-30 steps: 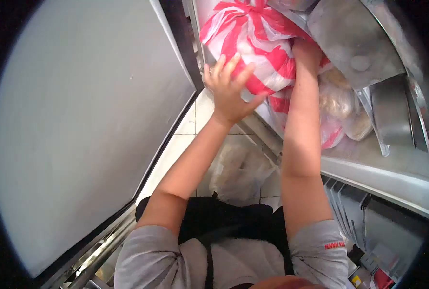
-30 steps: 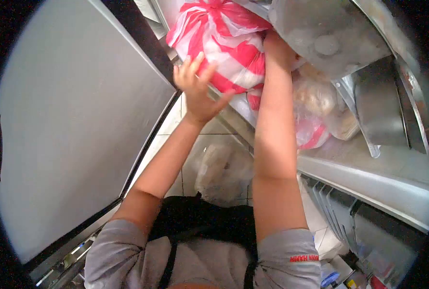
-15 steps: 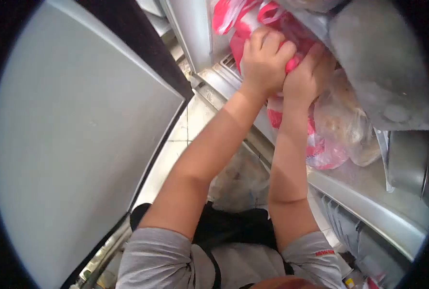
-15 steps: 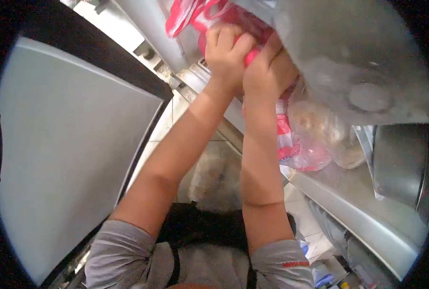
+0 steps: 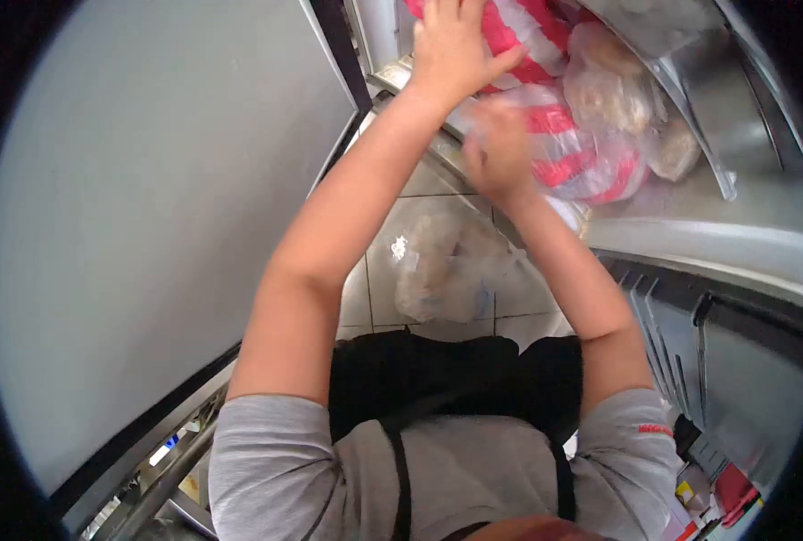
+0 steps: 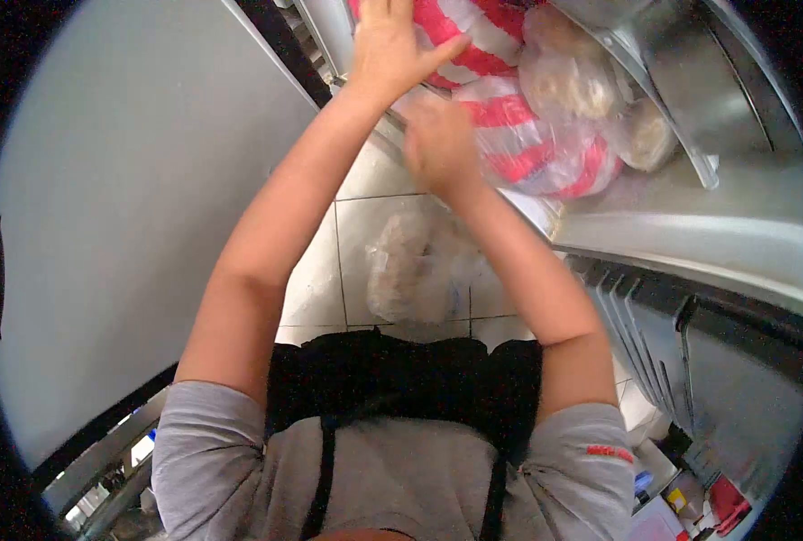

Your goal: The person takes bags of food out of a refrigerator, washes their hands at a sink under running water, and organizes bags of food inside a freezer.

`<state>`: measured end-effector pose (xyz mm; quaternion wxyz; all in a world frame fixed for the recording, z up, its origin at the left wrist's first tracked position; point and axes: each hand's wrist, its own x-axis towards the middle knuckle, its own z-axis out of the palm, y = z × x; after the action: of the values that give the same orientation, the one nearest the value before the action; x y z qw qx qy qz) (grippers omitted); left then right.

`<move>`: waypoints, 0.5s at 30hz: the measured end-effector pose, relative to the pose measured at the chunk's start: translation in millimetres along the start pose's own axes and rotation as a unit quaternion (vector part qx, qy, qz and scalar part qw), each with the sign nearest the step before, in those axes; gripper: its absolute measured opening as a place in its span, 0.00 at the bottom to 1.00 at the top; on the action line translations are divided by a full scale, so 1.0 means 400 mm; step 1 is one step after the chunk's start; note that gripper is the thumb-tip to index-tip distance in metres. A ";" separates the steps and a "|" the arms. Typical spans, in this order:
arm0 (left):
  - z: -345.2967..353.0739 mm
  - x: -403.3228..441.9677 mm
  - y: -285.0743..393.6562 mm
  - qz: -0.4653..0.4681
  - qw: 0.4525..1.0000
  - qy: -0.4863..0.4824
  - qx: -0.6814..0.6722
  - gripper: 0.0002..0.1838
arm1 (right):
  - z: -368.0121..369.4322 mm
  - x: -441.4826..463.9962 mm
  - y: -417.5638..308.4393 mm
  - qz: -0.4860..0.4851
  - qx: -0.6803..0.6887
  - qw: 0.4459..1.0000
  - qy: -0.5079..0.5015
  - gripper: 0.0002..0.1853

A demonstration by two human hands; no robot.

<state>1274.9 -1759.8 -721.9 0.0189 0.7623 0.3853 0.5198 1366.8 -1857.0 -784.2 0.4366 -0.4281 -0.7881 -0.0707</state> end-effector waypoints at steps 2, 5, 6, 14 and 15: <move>-0.035 -0.013 0.010 0.032 0.999 0.023 0.015 0.38 | 0.008 -0.132 -0.048 0.031 0.017 0.908 -0.418 0.12; -0.080 -0.049 0.015 0.023 1.000 0.003 0.019 0.34 | 0.032 -0.380 -0.029 0.098 0.011 0.856 -0.507 0.28; -0.097 -0.065 0.021 0.021 1.000 -0.002 0.020 0.34 | 0.009 -0.422 -0.035 0.179 0.003 0.836 -0.519 0.34; -0.232 -0.274 0.023 -0.020 0.976 -0.214 -0.029 0.17 | -0.019 -0.542 -0.052 0.425 -0.044 0.751 -0.504 0.51; -0.259 -0.291 0.033 -0.037 0.966 -0.251 -0.041 0.15 | -0.017 -0.557 -0.051 0.454 -0.036 0.736 -0.501 0.49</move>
<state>1179.8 -1878.4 -759.1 0.1654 0.8520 0.3749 0.3258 1412.2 -2009.7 -941.3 -0.0565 -0.7243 -0.6014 0.3324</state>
